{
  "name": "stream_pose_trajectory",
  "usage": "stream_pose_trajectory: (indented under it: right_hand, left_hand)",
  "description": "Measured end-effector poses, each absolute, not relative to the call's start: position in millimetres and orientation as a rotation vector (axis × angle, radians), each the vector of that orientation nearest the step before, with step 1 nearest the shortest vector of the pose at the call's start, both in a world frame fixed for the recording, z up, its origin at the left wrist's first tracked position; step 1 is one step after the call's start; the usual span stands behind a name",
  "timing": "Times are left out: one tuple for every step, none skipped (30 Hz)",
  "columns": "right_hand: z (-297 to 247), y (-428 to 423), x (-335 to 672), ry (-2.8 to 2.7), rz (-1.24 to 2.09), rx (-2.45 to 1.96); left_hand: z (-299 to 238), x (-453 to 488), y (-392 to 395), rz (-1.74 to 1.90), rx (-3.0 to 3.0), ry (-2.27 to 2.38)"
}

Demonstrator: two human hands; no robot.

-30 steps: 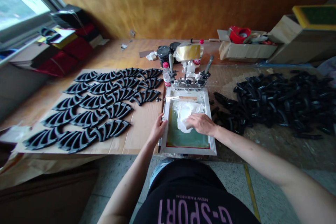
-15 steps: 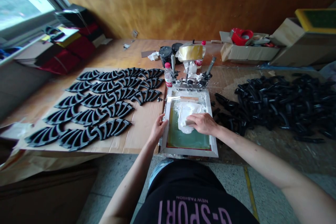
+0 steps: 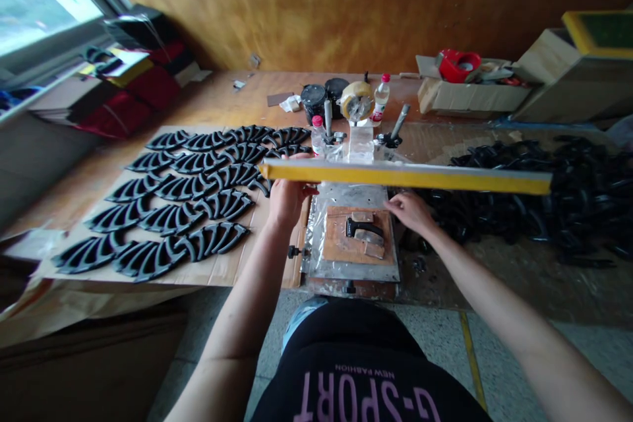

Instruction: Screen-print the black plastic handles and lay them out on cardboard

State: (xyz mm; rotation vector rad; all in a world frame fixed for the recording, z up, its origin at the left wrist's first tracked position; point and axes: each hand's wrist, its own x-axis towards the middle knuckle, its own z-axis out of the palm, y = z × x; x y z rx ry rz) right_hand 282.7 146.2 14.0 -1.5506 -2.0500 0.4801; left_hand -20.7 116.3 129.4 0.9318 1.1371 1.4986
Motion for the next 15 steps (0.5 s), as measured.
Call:
stream_pose_trajectory:
  right_hand:
    - [3.2, 133.6, 271.6, -2.148, 0.466, -1.530]
    - [-5.5, 122.5, 259.8, -2.243, 0.429, -1.528]
    - [-11.7, 113.2, 248.7, -2.324, 0.385, -1.543]
    - [-15.1, 105.6, 238.7, -2.377, 0.347, -1.582]
    - [-16.2, 99.1, 229.9, -2.388, 0.328, -1.636]
    - [-15.3, 92.8, 221.9, -2.358, 0.340, -1.687]
    - [-13.1, 86.0, 214.1, -2.306, 0.368, -1.717]
    - [-10.2, 78.3, 206.1, -2.247, 0.393, -1.714]
    - [-7.3, 70.0, 198.0, -2.201, 0.409, -1.669]
    - [-4.6, 61.9, 190.2, -2.193, 0.426, -1.570]
    - [-2.4, 55.2, 184.2, -2.221, 0.454, -1.428]
    - [-0.8, 51.4, 181.3, -2.263, 0.494, -1.276]
    - [0.0, 51.7, 182.9, -2.291, 0.535, -1.150]
    - [-0.2, 56.6, 189.9, -2.293, 0.566, -1.087]
    - [-1.9, 66.2, 202.6, -2.263, 0.571, -1.109]
  left_hand:
    - [131.7, -18.3, 121.6, 1.515, 0.908, 1.111]
    - [130.6, -15.3, 123.4, 1.538, 0.880, 1.102]
    - [125.9, -11.2, 121.0, 1.575, 0.846, 1.110]
    - [117.4, -5.7, 114.1, 1.596, 0.803, 1.128]
    - [105.7, 1.4, 103.1, 1.557, 0.750, 1.153]
    - [91.5, 9.9, 88.5, 1.441, 0.693, 1.177]
    - [75.7, 19.5, 71.7, 1.270, 0.630, 1.191]
    - [59.7, 29.5, 54.0, 1.009, 0.565, 1.178]
    - [44.5, 38.7, 37.2, 0.839, 0.505, 1.140]
    - [31.0, 46.0, 22.9, 0.798, 0.444, 1.094]
    - [19.9, 50.2, 12.5, 0.796, 0.385, 1.069]
    - [11.2, 50.2, 6.9, 0.840, 0.338, 1.074]
    - [4.9, 45.4, 6.2, 0.895, 0.318, 1.111]
    - [0.4, 35.5, 10.2, 0.939, 0.340, 1.176]
    - [-2.8, 21.1, 17.9, 0.959, 0.403, 1.266]
